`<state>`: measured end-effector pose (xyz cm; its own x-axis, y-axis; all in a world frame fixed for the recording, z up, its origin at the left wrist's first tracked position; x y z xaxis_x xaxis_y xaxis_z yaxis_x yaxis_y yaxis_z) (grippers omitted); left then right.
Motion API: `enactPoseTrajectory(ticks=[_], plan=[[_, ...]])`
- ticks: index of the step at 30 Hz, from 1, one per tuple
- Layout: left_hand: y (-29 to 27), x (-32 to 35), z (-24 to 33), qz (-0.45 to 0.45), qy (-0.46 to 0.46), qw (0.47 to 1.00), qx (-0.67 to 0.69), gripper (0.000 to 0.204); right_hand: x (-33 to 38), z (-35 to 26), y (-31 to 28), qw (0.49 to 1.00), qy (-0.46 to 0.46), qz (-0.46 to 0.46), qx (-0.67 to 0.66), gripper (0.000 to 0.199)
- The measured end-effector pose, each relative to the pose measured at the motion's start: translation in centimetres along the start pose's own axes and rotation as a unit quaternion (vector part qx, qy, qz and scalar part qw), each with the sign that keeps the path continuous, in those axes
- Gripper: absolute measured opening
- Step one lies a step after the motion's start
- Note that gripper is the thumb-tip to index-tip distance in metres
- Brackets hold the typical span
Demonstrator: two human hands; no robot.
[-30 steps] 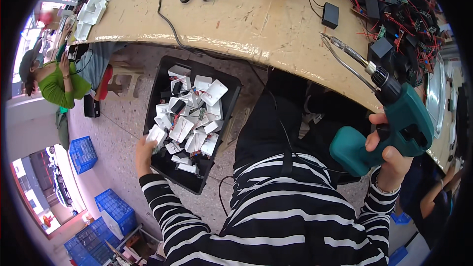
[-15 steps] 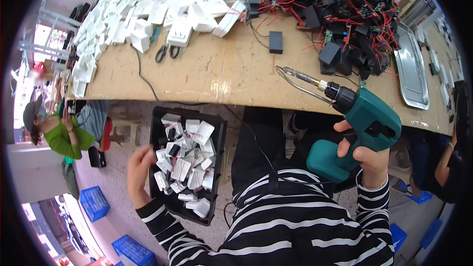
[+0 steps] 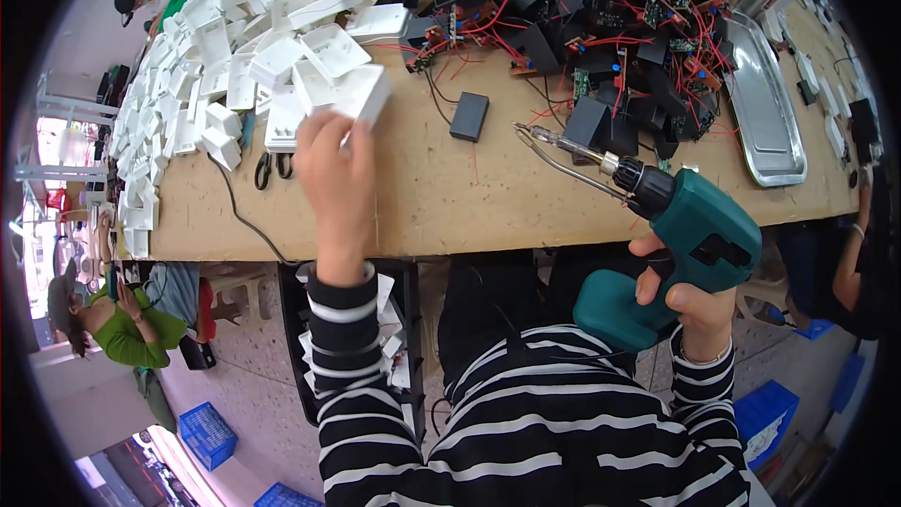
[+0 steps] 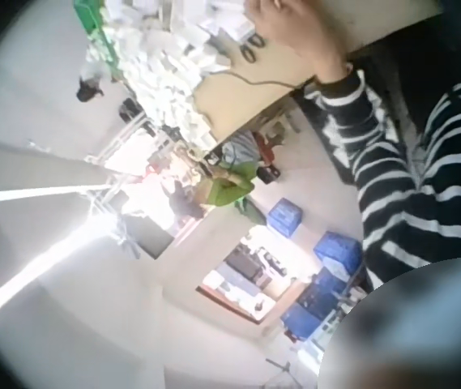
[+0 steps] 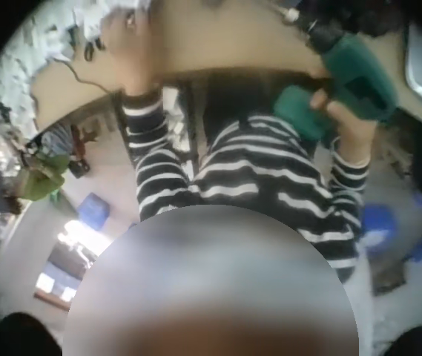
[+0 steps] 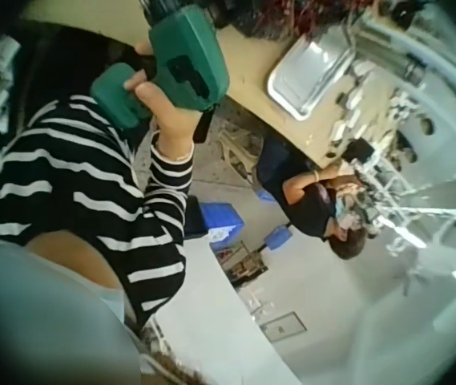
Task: Soldering small electrical wires into plastic casing components at a manual workstation.
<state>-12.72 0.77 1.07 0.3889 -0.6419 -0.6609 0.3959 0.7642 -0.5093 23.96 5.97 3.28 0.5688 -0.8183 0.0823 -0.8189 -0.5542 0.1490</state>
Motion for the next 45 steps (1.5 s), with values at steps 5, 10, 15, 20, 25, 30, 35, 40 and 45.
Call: enactPoseTrajectory(ticks=[5,10,15,20,25,30,35,40,45], plan=[[-1.0,5.5,3.2,-0.001,0.181,0.979,-0.090,0.014,-0.4,1.0,-0.6,1.000,0.008,-0.002,-0.008,0.077],[1.5,7.2,5.9,-0.166,0.234,0.956,-0.056,0.019,0.2,1.3,-0.9,1.000,0.008,0.010,-0.009,0.075],[1.3,6.9,5.7,-0.212,0.227,0.950,-0.030,0.025,0.6,1.5,-0.7,1.000,0.002,0.016,-0.005,0.075],[0.5,6.4,6.4,-0.223,0.273,0.936,-0.005,0.023,1.2,1.6,-0.5,1.000,0.010,0.020,-0.011,0.075],[-0.1,3.1,4.2,-0.082,0.191,0.978,0.033,0.020,1.6,1.8,-0.4,1.000,0.007,0.027,-0.013,0.075],[4.1,-3.4,-0.9,-0.027,-0.469,0.771,0.430,0.021,1.6,1.8,-0.6,0.999,-0.001,0.039,-0.011,0.074],[6.9,-6.3,-4.6,-0.043,-0.539,0.701,0.465,0.018,1.3,1.6,-0.5,0.998,-0.008,0.058,-0.010,0.073],[7.8,-7.1,-5.1,-0.018,-0.537,0.711,0.454,0.016,0.9,1.8,-1.0,0.998,0.000,0.059,-0.011,0.072],[7.4,-5.3,-3.7,0.063,-0.432,0.755,0.488,0.011,0.8,2.0,-1.4,0.998,-0.001,0.062,-0.020,0.071]])
Point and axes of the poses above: each hand's wrist, its own x-axis away from the middle knuckle, its own y-axis out of the palm, z = x × y, the point moved 2 cm from there along -x, towards the middle knuckle, and after that the axes turned 15 degrees about x, right-handed, at the moved point
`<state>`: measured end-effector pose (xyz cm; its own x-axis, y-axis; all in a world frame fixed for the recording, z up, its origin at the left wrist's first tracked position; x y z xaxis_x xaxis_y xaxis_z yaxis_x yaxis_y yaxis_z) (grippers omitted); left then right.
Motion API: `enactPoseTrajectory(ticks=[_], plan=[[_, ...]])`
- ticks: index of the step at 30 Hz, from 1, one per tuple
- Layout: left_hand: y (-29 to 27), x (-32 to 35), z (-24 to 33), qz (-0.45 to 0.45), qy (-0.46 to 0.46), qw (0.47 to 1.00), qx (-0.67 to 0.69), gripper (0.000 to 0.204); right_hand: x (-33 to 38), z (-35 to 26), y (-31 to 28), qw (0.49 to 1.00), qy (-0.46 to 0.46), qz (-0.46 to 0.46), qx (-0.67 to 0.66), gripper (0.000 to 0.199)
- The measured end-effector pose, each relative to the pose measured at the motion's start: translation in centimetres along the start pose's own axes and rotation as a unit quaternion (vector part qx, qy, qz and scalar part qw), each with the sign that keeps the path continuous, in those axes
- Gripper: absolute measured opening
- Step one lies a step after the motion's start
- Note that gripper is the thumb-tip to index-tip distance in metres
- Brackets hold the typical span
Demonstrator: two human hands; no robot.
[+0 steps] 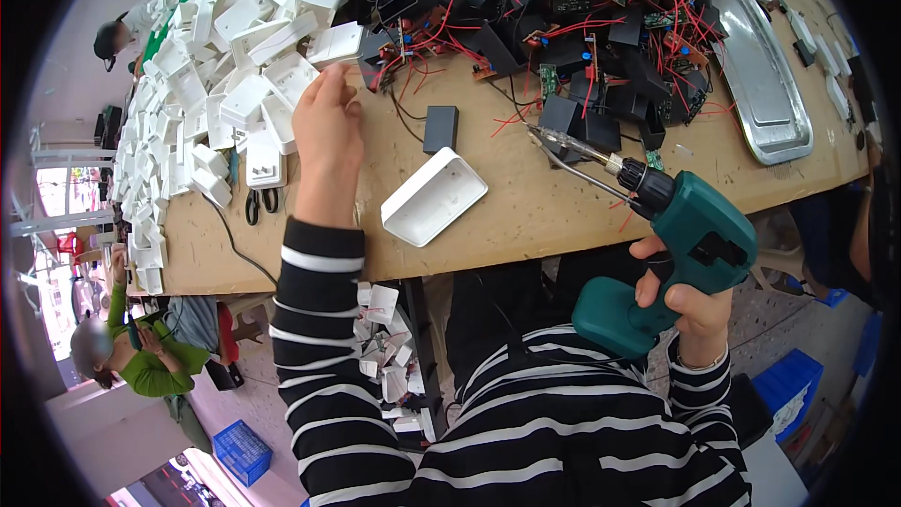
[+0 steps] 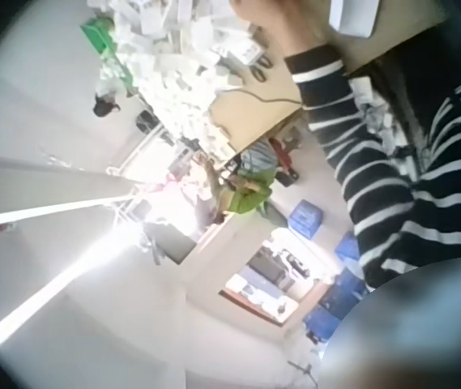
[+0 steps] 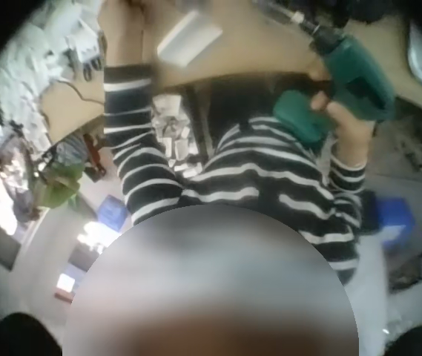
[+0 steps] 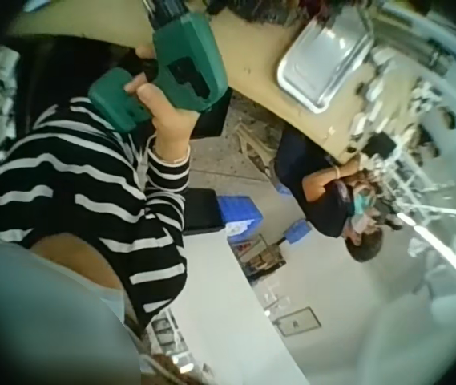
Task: Soldering small electrical wires into plastic casing components at a manual workstation.
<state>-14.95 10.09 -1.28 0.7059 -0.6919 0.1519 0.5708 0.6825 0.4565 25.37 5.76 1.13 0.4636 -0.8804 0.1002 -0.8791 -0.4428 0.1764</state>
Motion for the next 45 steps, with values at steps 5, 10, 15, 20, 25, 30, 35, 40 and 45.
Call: enactPoseTrajectory(ticks=[5,10,15,20,25,30,35,40,45], plan=[[-0.1,3.5,2.3,-0.030,0.105,0.986,0.130,0.011,-0.1,0.3,0.1,1.000,0.013,-0.010,-0.007,0.072],[-2.8,5.3,8.3,-0.182,0.166,0.953,0.176,0.010,-0.3,0.2,0.4,0.999,0.022,-0.047,-0.006,0.073],[-3.7,10.0,9.1,-0.240,0.324,0.857,-0.320,0.010,-1.4,1.5,2.4,0.993,0.033,-0.060,-0.098,0.072],[-2.5,15.2,4.2,-0.285,0.305,0.791,-0.447,0.016,-4.6,1.9,7.2,0.983,0.052,-0.087,-0.153,0.070],[-1.4,17.3,1.2,-0.257,0.314,0.814,-0.415,0.020,-6.7,2.4,9.6,0.980,0.056,-0.116,-0.150,0.066],[-1.3,17.6,0.2,-0.220,0.438,0.741,-0.458,0.022,-7.6,2.8,10.2,0.983,0.074,-0.112,-0.123,0.063],[-1.5,17.2,-0.2,-0.204,0.455,0.714,-0.492,0.019,-7.1,2.6,10.2,0.985,0.073,-0.102,-0.116,0.063],[-1.3,17.9,-1.0,-0.208,0.457,0.686,-0.526,0.018,-6.2,2.8,9.9,0.985,0.077,-0.084,-0.130,0.064],[-1.5,17.6,-0.8,-0.211,0.458,0.697,-0.510,0.018,-6.1,2.7,10.1,0.985,0.081,-0.075,-0.136,0.065]])
Point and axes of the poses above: each hand's wrist, its own x-axis away from the middle knuckle, its own y-axis out of the palm, z = x × y, the point moved 2 cm from there along -x, towards the middle knuckle, and after that the axes turned 15 degrees about x, right-handed, at the moved point
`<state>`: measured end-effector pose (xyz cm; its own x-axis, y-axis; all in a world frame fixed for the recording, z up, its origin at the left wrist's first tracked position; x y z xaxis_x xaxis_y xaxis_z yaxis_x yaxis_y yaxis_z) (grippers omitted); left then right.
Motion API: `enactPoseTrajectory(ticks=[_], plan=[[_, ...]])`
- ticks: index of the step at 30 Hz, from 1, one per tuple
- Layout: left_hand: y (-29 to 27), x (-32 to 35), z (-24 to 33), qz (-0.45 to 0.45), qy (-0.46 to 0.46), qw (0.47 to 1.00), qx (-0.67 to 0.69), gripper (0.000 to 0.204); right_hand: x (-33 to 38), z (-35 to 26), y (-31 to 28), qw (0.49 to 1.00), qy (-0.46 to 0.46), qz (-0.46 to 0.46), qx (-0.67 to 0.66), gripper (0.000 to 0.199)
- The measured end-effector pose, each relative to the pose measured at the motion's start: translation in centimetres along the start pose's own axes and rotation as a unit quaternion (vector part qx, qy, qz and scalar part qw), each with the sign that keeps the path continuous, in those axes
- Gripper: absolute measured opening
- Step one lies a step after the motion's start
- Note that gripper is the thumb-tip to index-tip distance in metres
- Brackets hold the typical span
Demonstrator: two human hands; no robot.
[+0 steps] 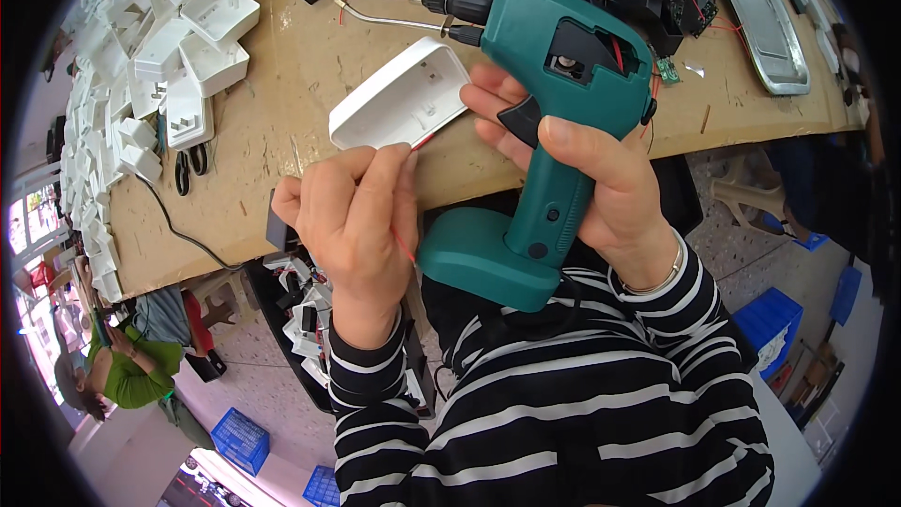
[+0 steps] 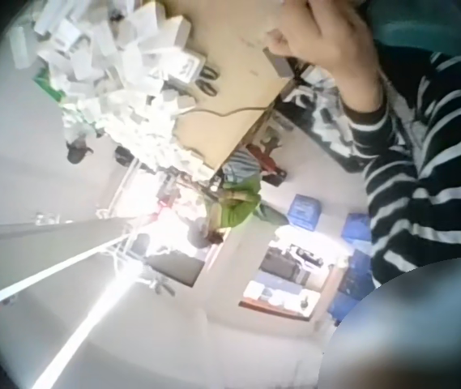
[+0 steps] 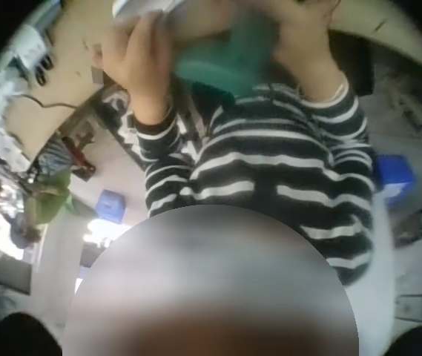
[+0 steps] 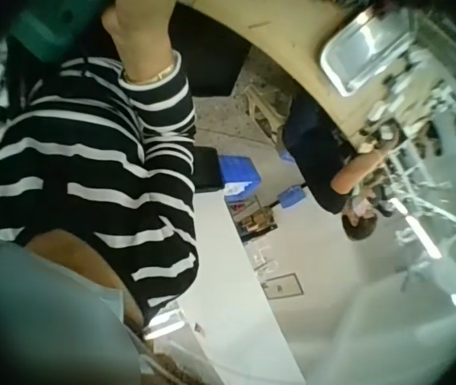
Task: Soldering small electrical wires into plastic casing components at a manual workstation.
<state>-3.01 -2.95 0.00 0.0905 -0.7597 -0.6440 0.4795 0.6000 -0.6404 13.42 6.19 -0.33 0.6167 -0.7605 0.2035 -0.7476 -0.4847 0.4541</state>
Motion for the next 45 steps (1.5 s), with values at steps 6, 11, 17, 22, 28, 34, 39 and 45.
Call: enactPoseTrajectory(ticks=[6,11,17,22,28,34,39,45], plan=[[-1.6,-0.5,0.0,-0.068,-0.069,0.981,0.168,0.018,1.3,-1.1,0.1,0.994,-0.007,-0.007,0.106,0.063],[-2.1,-0.6,0.3,-0.101,-0.119,0.949,0.274,0.018,2.2,-1.1,1.2,0.992,-0.034,0.013,0.118,0.064],[-2.1,-0.7,0.8,-0.124,-0.140,0.927,0.325,0.017,3.2,-1.2,1.9,0.984,-0.006,0.038,0.176,0.065],[-1.8,-0.4,1.2,-0.109,-0.130,0.924,0.343,0.016,3.8,-0.5,1.7,0.975,-0.041,0.040,0.216,0.064],[-1.5,0.1,1.7,-0.106,-0.117,0.924,0.349,0.013,4.3,0.7,1.5,0.944,-0.130,0.033,0.302,0.061],[-1.5,-0.1,1.9,-0.140,-0.159,0.877,0.431,0.008,5.1,1.5,1.5,0.920,-0.169,0.060,0.350,0.057],[-1.5,-0.3,2.1,-0.183,-0.213,0.835,0.473,0.003,5.5,1.5,2.0,0.890,-0.224,0.126,0.376,0.030],[-1.4,-0.1,1.9,-0.211,-0.227,0.809,0.499,0.001,5.9,1.7,2.2,0.880,-0.220,0.159,0.391,0.037]])
Point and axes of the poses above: each hand's wrist, its own x-axis away from the middle knuckle, its own y-axis out of the palm, z = x × y, the point moved 2 cm from there along -x, towards the middle knuckle, and after that the axes turned 15 degrees about x, right-handed, at the moved point
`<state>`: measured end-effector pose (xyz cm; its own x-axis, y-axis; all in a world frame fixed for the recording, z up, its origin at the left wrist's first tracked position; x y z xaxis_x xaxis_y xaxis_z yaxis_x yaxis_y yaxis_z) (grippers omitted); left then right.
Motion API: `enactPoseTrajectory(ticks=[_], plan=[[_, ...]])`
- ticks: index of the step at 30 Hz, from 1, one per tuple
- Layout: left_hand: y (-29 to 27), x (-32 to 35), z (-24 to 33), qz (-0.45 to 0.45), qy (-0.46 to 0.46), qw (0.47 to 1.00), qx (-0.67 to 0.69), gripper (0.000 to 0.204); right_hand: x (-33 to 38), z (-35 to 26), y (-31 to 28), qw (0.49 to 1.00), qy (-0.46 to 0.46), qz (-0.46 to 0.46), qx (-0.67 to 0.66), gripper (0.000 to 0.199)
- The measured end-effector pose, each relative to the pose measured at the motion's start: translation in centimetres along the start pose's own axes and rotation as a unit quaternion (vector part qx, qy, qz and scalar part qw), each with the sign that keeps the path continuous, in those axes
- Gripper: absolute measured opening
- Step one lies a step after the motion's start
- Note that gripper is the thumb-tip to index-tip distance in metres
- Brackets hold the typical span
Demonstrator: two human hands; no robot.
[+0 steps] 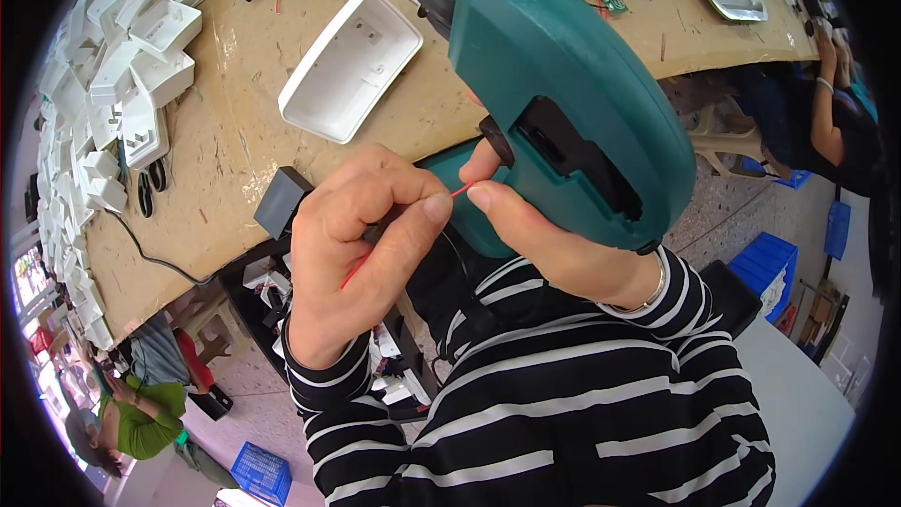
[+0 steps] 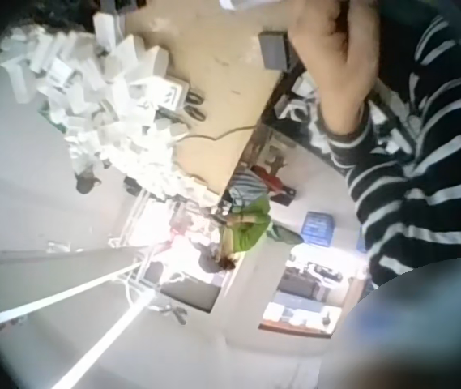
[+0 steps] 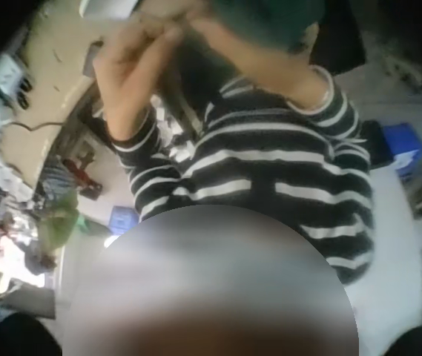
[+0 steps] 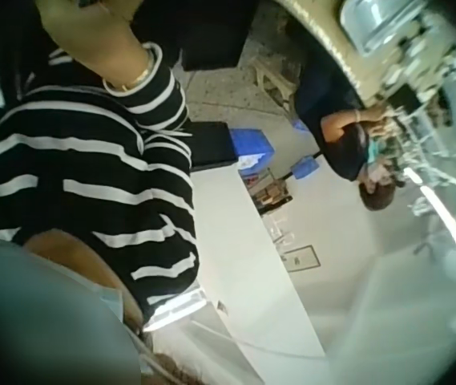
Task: Soldering small electrical wires into plastic casing components at a manual workstation.
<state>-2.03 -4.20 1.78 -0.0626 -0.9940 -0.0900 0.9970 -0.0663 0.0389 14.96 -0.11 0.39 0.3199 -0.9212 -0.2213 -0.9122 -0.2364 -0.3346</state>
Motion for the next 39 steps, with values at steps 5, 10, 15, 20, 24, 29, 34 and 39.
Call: enactPoseTrajectory(ticks=[5,10,15,20,24,29,34,39], plan=[[0.0,0.1,-0.1,0.003,-0.008,1.000,0.008,0.002,0.6,0.1,-0.2,0.998,-0.030,-0.027,0.052,0.047],[0.1,0.0,-0.1,-0.007,-0.003,1.000,-0.009,0.001,1.0,0.4,-0.3,0.998,-0.041,-0.051,0.010,0.059],[0.2,0.0,-0.1,-0.014,-0.003,1.000,-0.011,0.001,0.7,0.4,-0.6,0.997,-0.039,-0.063,0.022,0.056],[0.0,-0.2,-0.3,-0.026,-0.004,1.000,-0.015,0.001,0.1,0.4,-0.7,0.997,-0.022,-0.062,-0.034,0.054],[0.1,-0.3,-0.5,-0.014,0.030,0.999,-0.032,0.002,-0.1,0.3,-0.5,0.986,0.067,-0.041,-0.148,0.054],[0.6,-0.5,-0.9,0.031,0.077,0.995,-0.048,0.008,-0.4,0.4,-0.9,0.985,0.071,-0.014,-0.155,0.055],[0.9,-0.3,-1.2,0.136,0.156,0.966,-0.157,0.013,-0.3,0.3,-2.8,0.991,0.037,-0.033,-0.125,0.058],[1.4,-1.0,-1.4,0.167,0.231,0.887,-0.363,0.014,0.8,-0.5,-5.8,0.988,0.093,-0.018,-0.125,0.067]])
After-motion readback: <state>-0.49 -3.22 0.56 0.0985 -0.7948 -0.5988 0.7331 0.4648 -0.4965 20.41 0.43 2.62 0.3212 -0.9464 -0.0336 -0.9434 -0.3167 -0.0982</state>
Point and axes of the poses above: each hand's wrist, its own x-axis away from the middle knuckle, its own y-axis out of the palm, z = x × y, the point moved 2 cm from there along -x, towards the middle knuckle, and after that the axes turned 15 degrees about x, right-handed, at the moved point
